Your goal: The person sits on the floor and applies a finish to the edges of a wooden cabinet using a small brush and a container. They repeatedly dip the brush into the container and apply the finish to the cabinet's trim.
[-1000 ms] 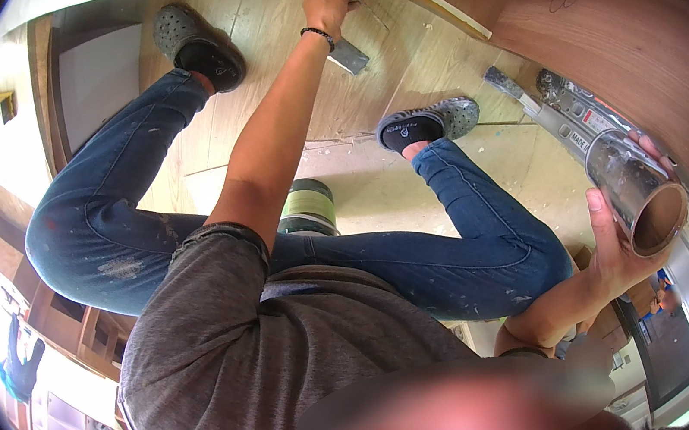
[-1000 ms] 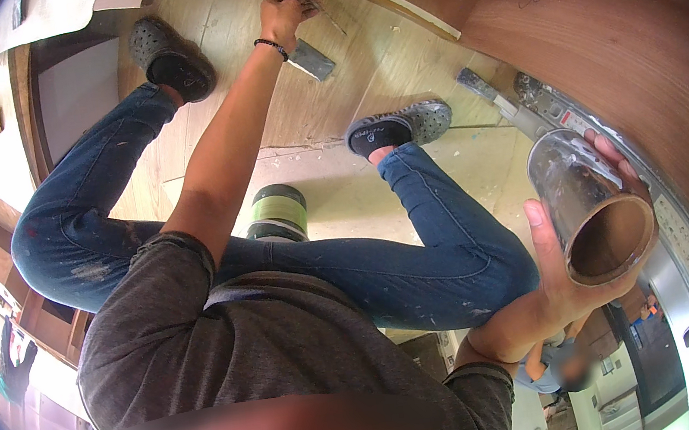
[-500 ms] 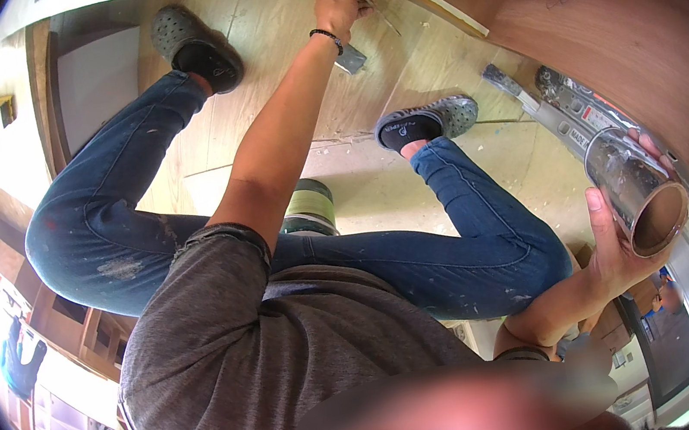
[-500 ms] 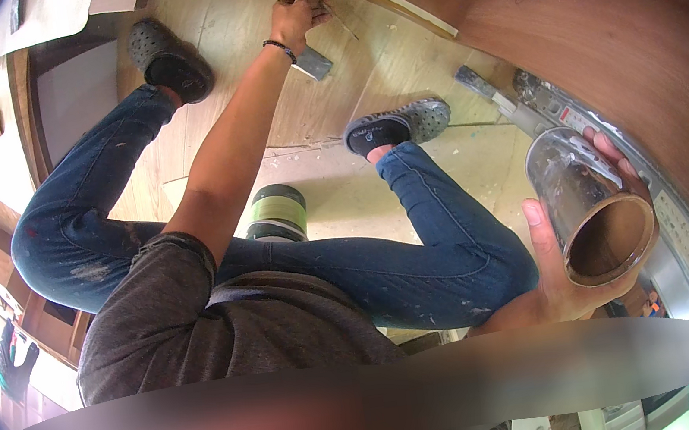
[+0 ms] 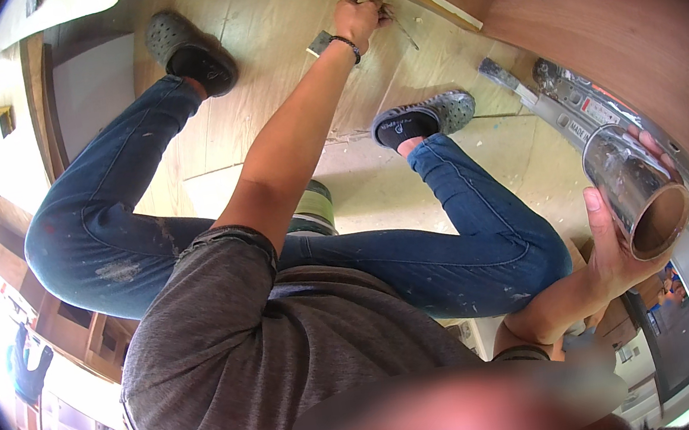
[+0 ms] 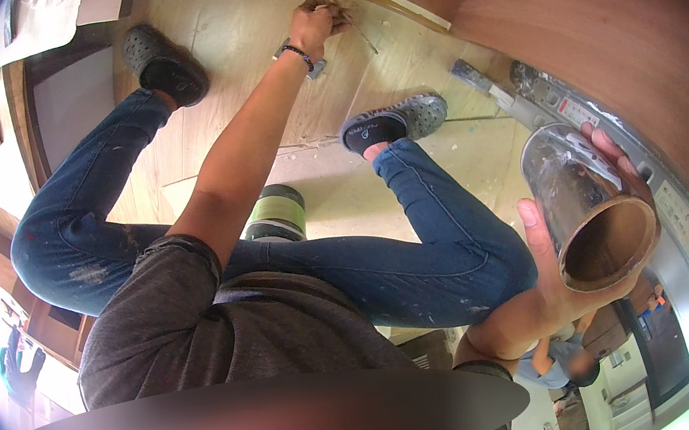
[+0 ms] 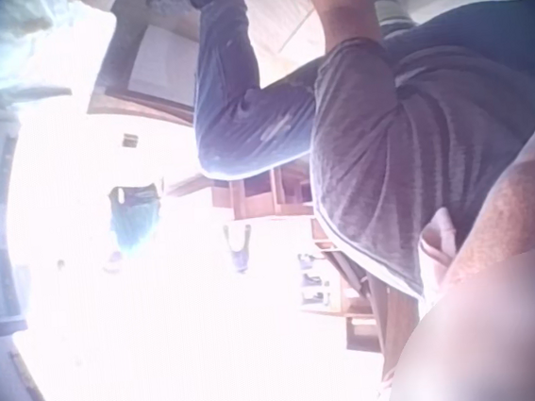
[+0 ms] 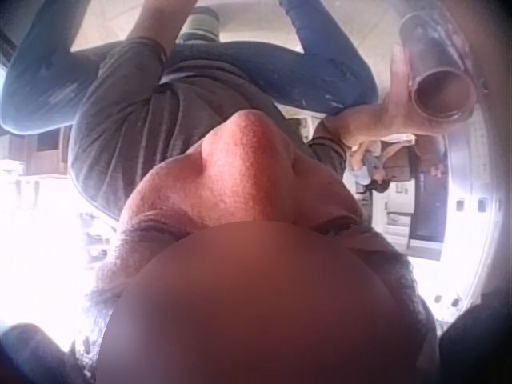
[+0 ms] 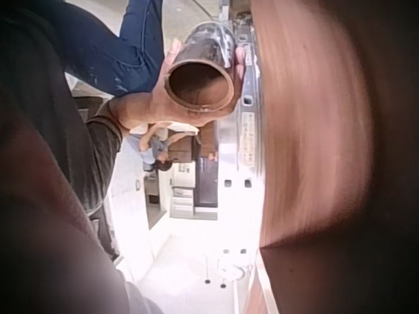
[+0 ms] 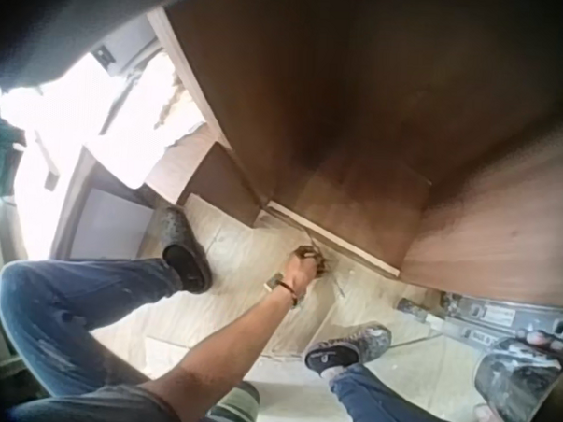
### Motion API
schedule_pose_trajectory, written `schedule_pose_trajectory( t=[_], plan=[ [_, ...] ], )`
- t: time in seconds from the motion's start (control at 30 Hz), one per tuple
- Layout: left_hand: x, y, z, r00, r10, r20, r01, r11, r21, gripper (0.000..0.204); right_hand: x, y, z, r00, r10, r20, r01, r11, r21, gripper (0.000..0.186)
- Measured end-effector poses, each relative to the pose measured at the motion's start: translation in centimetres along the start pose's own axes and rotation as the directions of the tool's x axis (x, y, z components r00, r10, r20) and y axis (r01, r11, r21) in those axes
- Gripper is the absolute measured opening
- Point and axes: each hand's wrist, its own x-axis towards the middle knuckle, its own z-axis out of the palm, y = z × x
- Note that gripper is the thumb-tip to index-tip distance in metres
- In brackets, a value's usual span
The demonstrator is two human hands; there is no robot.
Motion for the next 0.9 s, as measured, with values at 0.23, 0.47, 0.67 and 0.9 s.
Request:
schedule_pose_trajectory(
  t=[0.23,0.47,0.67,0.9],
  plan=[
    [0.0,-1.8,1.5,1.0,-0.019,0.024,0.019,1.0,-0.01,0.02,-0.3,0.6,-0.7,0.999,-0.033,0.031,0.034,0.999,-0.026,0.081],
    [-0.5,-2.9,3.7,0.996,-0.067,0.051,0.068,0.998,-0.019,0.018,-0.6,1.3,-1.1,0.999,-0.031,0.038,0.03,0.999,0.017,0.083],
    [-1.0,-4.2,4.9,0.989,-0.094,0.115,0.095,0.995,-0.008,0.014,-0.7,1.3,-1.3,0.999,-0.036,0.032,0.034,0.999,0.037,0.081],
    [-2.2,-5.2,6.2,0.951,-0.175,0.254,0.171,0.984,0.04,0.016,-1.0,1.2,-1.4,0.999,-0.045,0.005,0.044,0.997,0.058,0.072]
  ],
)
